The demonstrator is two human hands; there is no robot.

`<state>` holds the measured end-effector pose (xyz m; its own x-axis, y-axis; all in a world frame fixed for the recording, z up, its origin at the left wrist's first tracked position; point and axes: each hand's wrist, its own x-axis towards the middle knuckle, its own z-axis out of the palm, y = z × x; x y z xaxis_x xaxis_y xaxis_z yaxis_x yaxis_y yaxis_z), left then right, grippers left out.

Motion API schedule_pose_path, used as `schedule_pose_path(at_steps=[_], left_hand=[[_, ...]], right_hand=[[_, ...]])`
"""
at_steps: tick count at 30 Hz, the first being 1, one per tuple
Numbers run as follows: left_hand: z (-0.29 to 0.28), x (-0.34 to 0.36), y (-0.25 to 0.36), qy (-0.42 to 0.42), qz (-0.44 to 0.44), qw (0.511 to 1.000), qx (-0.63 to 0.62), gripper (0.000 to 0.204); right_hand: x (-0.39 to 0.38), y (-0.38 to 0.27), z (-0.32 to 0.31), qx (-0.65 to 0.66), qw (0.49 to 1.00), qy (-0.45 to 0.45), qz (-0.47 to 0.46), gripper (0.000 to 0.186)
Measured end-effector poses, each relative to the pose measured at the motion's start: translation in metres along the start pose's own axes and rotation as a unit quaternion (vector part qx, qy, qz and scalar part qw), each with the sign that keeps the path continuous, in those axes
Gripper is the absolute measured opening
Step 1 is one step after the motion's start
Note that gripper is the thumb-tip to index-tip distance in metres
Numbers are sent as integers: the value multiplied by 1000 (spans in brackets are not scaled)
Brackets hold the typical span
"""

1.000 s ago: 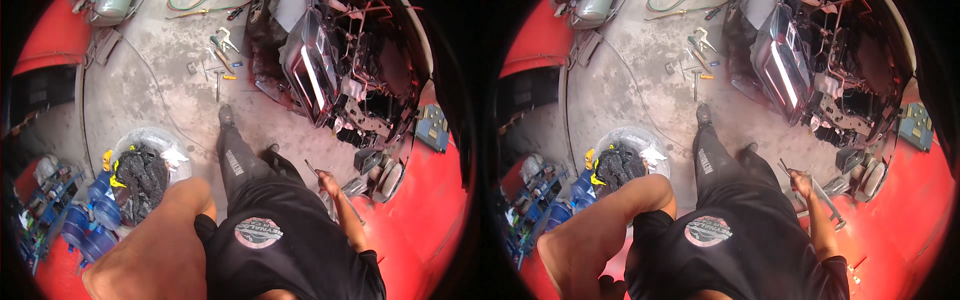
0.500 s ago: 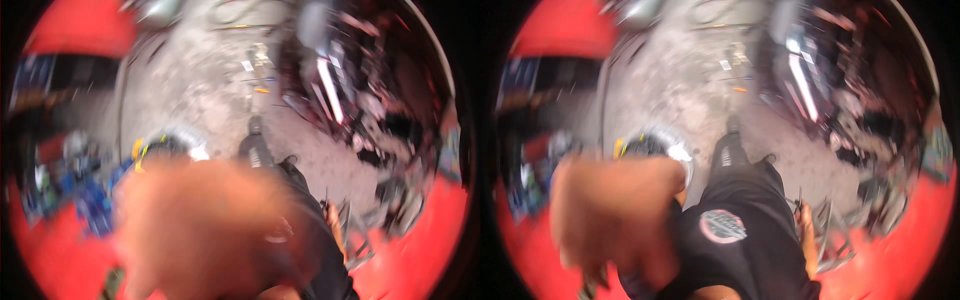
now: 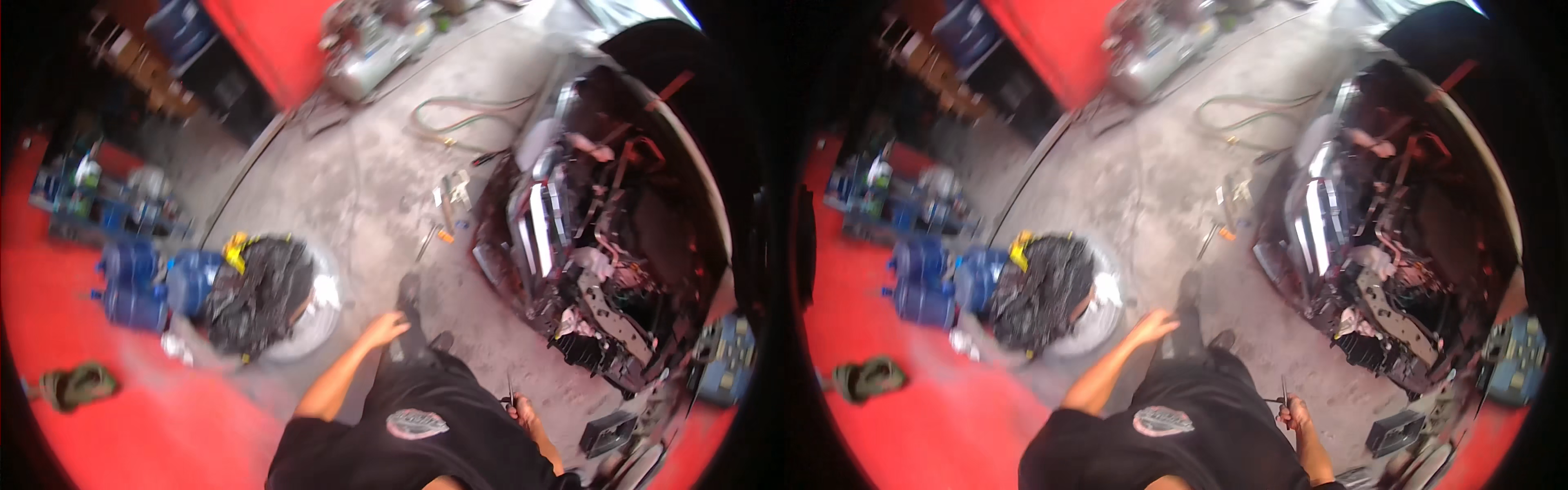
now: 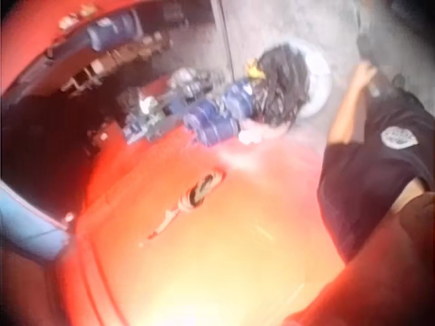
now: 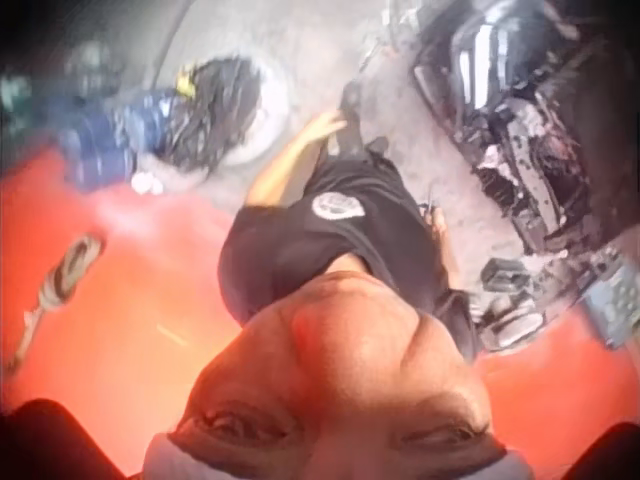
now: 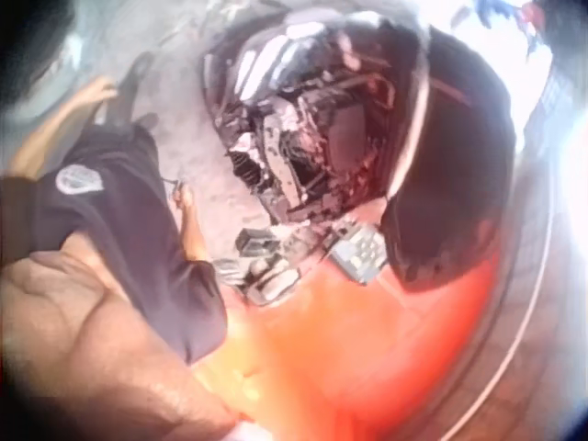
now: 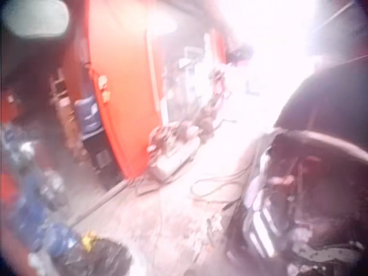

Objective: The person uses a hammer and a pry tool to reshape damaged metal sections of the vehicle frame before aligning and test-fitting a replacement headlight assembly by hand and securing it with a wrench. The person also sorts through small fasteners in a plastic bin.

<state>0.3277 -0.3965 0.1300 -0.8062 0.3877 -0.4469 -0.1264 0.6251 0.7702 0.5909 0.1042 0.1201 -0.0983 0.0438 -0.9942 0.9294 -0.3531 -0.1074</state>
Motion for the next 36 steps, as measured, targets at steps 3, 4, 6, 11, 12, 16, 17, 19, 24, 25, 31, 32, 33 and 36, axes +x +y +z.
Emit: schedule_pose_path(at_steps=[3, 4, 6, 11, 12, 16, 17, 19, 24, 25, 31, 32, 33, 36], left_hand=[[29, -51, -133, 124, -79, 989, -15, 50], [46, -61, -176, 105, -145, 984, 0, 49], [44, -80, -182, -24, -177, 983, -48, 34], [29, -32, -222, -277, -312, 908, 47, 38], [10, -14, -204, -286, -284, 914, 41, 36], [-74, 63, -152, -288, -230, 930, 9, 30], [-83, 88, -129, -288, -218, 932, 9, 28], [-93, 142, -87, -255, -189, 948, 22, 25], [-116, 248, -10, -152, -112, 979, 72, 26], [-115, 256, 0, -157, -107, 978, 85, 26], [31, 244, 122, -282, -34, 940, 191, 29], [73, 237, 139, -305, -38, 926, 220, 28], [99, 243, 136, -400, 42, 896, 190, 29], [194, 193, 174, -446, 40, 875, 186, 29]], right_hand=[[-5, -14, 20, -39, 998, -54, -7, 37], [-3, -12, 25, -14, 998, -51, -19, 37], [-24, -23, 47, -12, 993, -89, -80, 35], [-41, 21, 95, 44, 988, -109, -97, 32], [5, 43, 87, -21, 988, -119, -93, 36], [15, 56, 130, 107, 981, -108, -118, 31], [14, 67, 133, 165, 975, -110, -96, 32], [-25, 89, 154, 246, 959, -59, -125, 32], [-23, 161, 184, 407, 892, 8, -194, 36], [-20, 172, 183, 416, 885, 22, -207, 34], [-14, 227, 146, 563, 794, 86, -214, 28], [-11, 241, 135, 566, 784, 128, -220, 31], [48, 267, 135, 586, 679, 184, -402, 39], [15, 284, 73, 562, 733, 202, -327, 32]])
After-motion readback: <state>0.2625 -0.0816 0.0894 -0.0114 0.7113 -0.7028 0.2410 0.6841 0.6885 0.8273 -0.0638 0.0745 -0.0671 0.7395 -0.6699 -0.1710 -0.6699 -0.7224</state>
